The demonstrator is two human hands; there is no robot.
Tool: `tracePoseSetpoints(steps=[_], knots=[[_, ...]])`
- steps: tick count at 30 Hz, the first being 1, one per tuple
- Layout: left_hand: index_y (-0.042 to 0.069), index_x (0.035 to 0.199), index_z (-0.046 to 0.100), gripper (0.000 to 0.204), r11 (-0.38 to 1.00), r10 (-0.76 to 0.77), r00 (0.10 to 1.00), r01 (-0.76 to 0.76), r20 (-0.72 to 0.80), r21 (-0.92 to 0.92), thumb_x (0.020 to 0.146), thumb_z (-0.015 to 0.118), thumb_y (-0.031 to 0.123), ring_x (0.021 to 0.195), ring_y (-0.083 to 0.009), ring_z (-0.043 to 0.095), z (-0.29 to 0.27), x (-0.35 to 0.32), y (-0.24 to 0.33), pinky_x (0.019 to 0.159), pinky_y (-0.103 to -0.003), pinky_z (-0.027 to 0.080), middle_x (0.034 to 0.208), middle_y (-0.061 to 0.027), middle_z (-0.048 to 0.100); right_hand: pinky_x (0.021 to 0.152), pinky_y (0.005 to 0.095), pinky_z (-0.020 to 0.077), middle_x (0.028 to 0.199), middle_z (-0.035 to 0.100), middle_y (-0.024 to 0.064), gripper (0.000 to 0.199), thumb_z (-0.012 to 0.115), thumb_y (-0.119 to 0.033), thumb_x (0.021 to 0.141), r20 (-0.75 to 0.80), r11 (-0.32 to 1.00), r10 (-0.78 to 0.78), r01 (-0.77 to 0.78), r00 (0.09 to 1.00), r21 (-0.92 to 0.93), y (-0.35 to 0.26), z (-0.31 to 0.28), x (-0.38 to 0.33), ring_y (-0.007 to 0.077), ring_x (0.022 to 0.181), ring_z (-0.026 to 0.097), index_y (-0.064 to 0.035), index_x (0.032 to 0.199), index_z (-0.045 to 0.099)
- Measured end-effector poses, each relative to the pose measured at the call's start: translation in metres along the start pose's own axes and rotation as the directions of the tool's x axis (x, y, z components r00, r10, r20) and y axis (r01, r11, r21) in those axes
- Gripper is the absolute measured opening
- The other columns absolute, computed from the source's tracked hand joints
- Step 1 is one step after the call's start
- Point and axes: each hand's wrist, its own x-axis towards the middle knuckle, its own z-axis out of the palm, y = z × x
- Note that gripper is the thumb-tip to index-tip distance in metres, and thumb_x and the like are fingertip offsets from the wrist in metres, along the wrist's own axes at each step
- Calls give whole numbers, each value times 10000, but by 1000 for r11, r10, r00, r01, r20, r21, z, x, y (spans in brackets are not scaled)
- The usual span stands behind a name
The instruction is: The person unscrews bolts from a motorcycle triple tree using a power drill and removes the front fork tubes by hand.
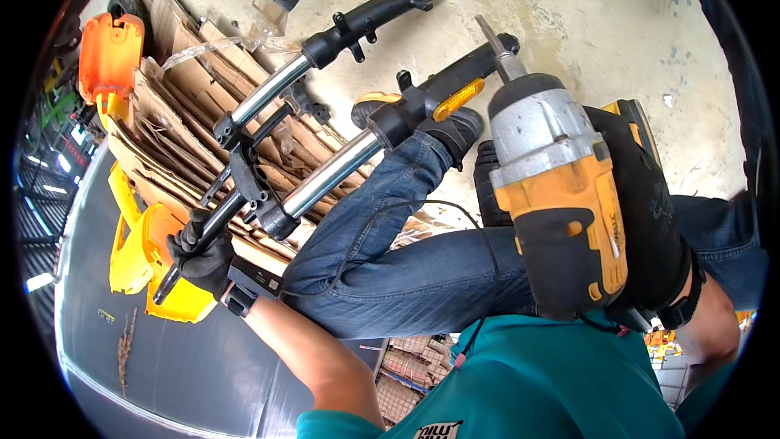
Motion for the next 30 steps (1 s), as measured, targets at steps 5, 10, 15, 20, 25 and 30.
tracePoseSetpoints(steps=[5, 10, 15, 20, 25, 30], knots=[[136, 612, 365, 373, 996, 82, 994, -83, 78, 13, 931, 552, 184, 555, -179, 407, 28, -18, -11, 922, -432, 437, 547, -6, 356, 917, 366, 535, 1211, 619, 145, 520, 555, -392, 953, -3, 982, 48, -47, 999, 185, 7, -12, 1, 253, 1076, 636, -59, 1344, 478], [138, 614, 356, 402, 981, 177, 921, -193, 349, 13, 987, 485, 213, 558, -184, 396, 52, -42, -35, 913, -441, 426, 550, -14, 347, 911, 351, 540, 1190, 633, 138, 473, 573, -341, 958, 4, 853, 162, -142, 987, 503, 16, -24, -2, 236, 1055, 647, -53, 1324, 492], [140, 644, 369, 381, 976, 215, 844, -207, 491, -71, 1009, 446, 216, 606, -162, 407, 61, -62, -61, 865, -405, 414, 587, 7, 334, 898, 348, 520, 1123, 654, 129, 348, 650, -94, 888, 85, 571, -485, 389, 870, -723, 20, -33, 10, 254, 1028, 644, -42, 1220, 560], [116, 685, 429, 361, 893, 381, 784, -450, 490, 25, 1026, 430, 234, 601, -164, 423, 69, -92, -73, 835, -403, 442, 616, -1, 388, 882, 378, 496, 1047, 664, 149, 310, 704, -40, 825, 180, 386, -610, 488, 772, -783, 26, -25, 11, 326, 982, 634, -21, 1125, 628], [127, 678, 440, 359, 871, 386, 737, -490, 556, 44, 1016, 418, 246, 621, -182, 475, 62, -100, -80, 900, -452, 472, 623, -13, 417, 762, 318, 513, 944, 640, 63, 200, 672, -57, 886, -18, 852, -322, 282, 947, -441, 25, -10, 14, 184, 855, 630, -32, 1076, 618], [90, 813, 482, 134, 931, 340, 764, -356, 549, -81, 939, 526, 86, 645, -164, 532, 59, -116, -83, 912, -430, 474, 652, -17, 483, 669, 285, 502, 867, 628, 28, 123, 678, -51, 882, -46, 899, -236, 200, 971, -389, 21, -3, 12, 138, 754, 618, -41, 993, 627]])
